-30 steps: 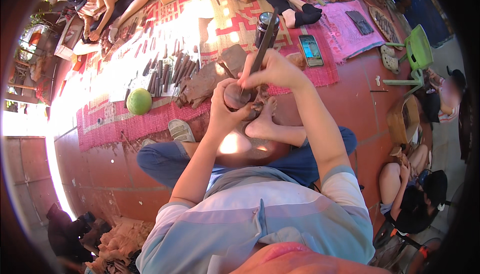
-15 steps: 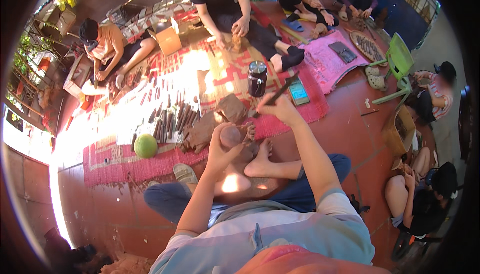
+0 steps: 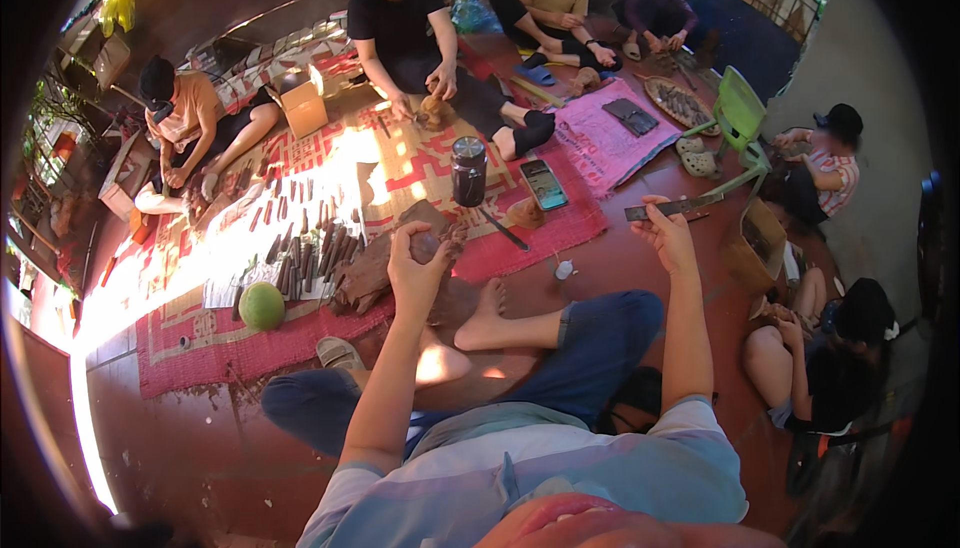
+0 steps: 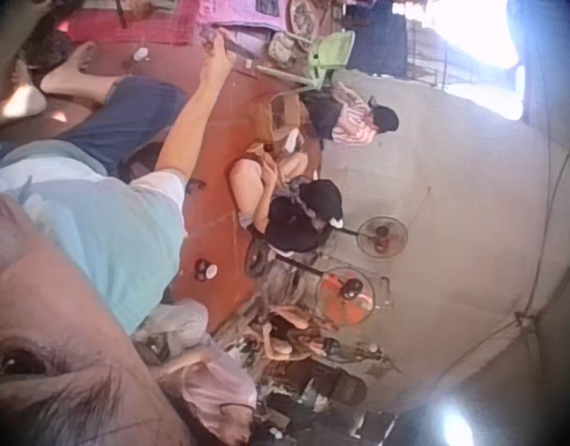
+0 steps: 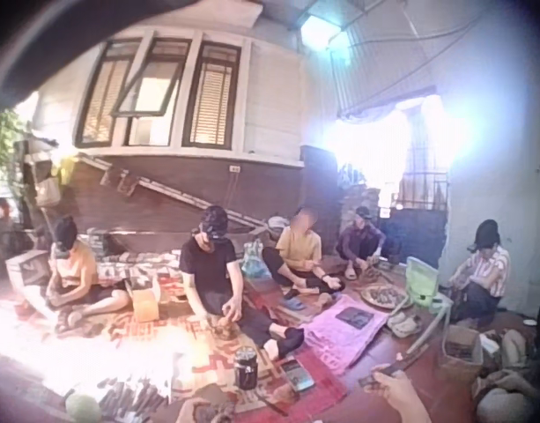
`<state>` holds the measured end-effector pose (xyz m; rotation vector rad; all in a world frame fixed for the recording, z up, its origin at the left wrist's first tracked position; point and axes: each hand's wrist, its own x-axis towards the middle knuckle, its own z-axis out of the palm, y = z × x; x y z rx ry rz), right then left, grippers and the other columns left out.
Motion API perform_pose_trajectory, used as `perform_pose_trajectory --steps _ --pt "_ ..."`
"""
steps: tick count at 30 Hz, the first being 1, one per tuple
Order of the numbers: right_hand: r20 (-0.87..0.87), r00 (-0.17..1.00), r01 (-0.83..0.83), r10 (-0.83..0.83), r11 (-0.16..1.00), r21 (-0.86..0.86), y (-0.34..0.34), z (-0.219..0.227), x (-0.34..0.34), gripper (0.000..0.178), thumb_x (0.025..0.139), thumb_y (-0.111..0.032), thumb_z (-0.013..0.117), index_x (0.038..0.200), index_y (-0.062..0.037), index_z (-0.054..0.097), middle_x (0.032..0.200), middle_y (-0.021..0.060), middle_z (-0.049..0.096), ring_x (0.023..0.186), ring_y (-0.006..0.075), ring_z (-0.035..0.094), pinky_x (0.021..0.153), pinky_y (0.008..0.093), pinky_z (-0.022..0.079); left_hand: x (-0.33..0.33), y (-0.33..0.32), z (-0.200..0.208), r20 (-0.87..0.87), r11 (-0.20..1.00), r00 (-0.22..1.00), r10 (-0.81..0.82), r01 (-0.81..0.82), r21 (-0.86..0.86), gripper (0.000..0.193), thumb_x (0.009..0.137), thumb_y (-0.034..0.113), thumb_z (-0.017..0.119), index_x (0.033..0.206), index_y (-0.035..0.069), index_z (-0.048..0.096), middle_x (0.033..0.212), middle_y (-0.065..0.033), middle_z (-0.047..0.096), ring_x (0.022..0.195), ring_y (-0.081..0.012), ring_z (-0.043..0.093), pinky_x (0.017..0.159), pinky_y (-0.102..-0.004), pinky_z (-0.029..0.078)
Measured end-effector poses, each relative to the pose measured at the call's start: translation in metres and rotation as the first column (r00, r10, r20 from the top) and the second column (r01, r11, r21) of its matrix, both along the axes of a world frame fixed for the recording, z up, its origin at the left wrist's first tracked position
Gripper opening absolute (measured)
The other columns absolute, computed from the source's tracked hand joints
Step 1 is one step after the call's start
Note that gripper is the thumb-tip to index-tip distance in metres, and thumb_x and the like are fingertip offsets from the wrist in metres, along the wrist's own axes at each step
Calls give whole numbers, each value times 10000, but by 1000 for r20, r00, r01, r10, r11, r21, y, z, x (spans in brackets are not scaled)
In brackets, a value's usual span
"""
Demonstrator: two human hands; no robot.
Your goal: The person sits on the floor and carves a piece of wood using a small knife. They hold the wood in their left hand and use the knife in their right hand to shape the object, occasionally rotating it to access different sides.
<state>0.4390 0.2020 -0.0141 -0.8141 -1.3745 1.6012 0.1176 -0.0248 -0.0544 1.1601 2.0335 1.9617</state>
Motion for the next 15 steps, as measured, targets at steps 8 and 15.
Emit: perform_pose_trajectory --steps 8,15 --pt "-55 998 33 -25 990 134 -28 58 26 212 917 -158 564 1099 -48 566 907 47 623 796 138 636 718 280 545 1 7 -5 -122 992 985 124 -125 0 501 662 257 794 1040 42 544 947 -186 618 914 -354 603 795 -396 470" --pt "90 978 -206 187 925 320 -57 87 -14 222 917 -163 570 1104 -41 571 886 54 632 746 129 642 671 246 542 -34 4 -7 -151 986 982 -115 93 -142 425 666 104 711 1054 55 547 938 -125 641 887 -252 622 775 -336 488"
